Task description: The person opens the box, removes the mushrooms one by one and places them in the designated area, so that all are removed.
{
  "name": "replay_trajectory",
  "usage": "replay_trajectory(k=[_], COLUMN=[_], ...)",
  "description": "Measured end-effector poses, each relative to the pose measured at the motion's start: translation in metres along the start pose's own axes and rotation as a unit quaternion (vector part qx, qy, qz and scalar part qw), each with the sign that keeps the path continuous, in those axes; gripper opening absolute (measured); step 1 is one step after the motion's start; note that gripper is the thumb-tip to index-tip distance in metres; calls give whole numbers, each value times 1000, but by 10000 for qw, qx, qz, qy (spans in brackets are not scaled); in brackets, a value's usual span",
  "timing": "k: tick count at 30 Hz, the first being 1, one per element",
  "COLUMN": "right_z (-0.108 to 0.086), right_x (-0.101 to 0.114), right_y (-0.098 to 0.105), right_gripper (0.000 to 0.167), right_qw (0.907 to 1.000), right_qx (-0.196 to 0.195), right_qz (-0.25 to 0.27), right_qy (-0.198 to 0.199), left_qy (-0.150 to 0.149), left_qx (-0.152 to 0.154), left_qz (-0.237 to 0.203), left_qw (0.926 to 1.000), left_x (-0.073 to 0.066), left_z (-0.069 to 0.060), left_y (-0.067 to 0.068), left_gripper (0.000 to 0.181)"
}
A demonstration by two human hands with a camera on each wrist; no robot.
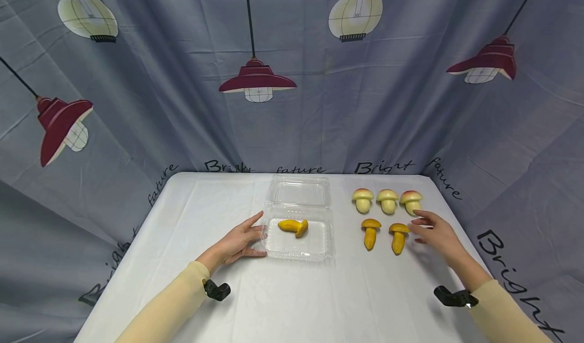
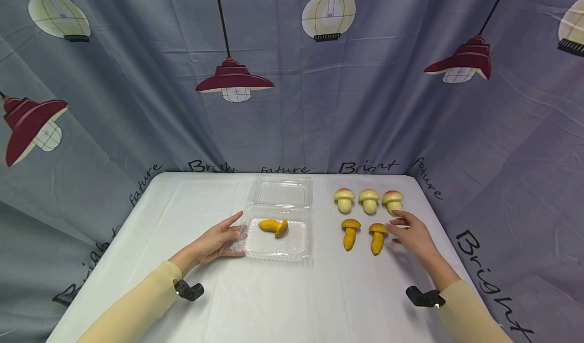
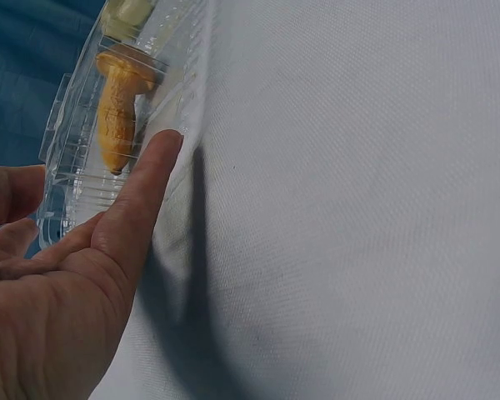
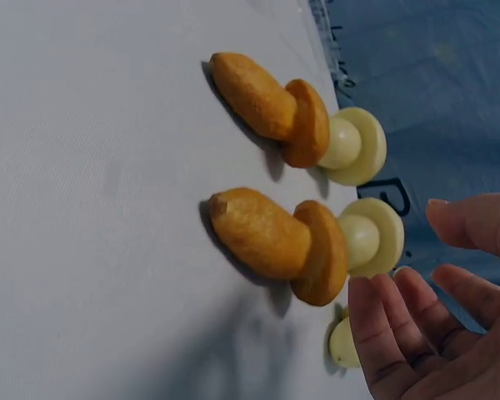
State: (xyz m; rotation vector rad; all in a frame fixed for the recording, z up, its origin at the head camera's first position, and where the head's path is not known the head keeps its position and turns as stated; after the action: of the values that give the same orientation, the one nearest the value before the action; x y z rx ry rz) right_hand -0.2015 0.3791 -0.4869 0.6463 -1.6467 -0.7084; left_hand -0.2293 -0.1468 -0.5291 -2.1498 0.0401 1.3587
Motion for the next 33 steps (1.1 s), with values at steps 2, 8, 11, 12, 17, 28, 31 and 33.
replay_trajectory(k=[2, 8, 11, 12, 17, 28, 31, 33], right_z=[0, 0, 0, 0, 1, 8, 11, 13], right_x=[5, 23, 35, 39, 60, 95, 104, 111], right_y=[-1, -6, -9, -11, -22, -47, -54, -58], right_gripper=[66, 61, 61, 61, 57, 55, 53, 52], right_qw=[9999, 9985, 9982, 9981, 9973, 9870, 9847, 9831], right_qx=[-92, -251, -172, -140, 64, 441, 506, 545], right_qz=[-40, -100, -87, -98, -87, -61, -19, 21], right_qy=[135, 477, 569, 588, 728, 1544, 1665, 1748], left_qy=[0, -4, -2, -2, 7, 14, 17, 20], left_qx=[-21, -62, -78, -75, -89, -104, -116, -120], left_qz=[8, 31, 27, 37, 69, 64, 42, 34], left_qw=[10000, 10000, 10000, 10000, 9999, 9999, 9999, 9999], left_x=[0, 0, 0, 0, -1, 0, 0, 0], left_z=[0, 0, 0, 0, 0, 1, 1, 1], left_y=[0, -1, -1, -1, -1, -1, 0, 0], left_gripper=[71, 71, 71, 71, 70, 70, 70, 71])
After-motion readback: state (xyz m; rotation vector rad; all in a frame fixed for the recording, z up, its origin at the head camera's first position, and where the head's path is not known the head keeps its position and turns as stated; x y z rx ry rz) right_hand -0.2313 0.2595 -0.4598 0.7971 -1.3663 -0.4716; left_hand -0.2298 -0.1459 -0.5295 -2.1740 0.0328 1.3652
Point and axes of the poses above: each hand's wrist, its own z-axis towards the middle knuckle, its own y-axis out of the back of the hand, x = y × z, the point moved 2 cm from there along z, towards the middle knuckle, and after that the axes turned 13 degrees about -z, right-handed, at the moved point
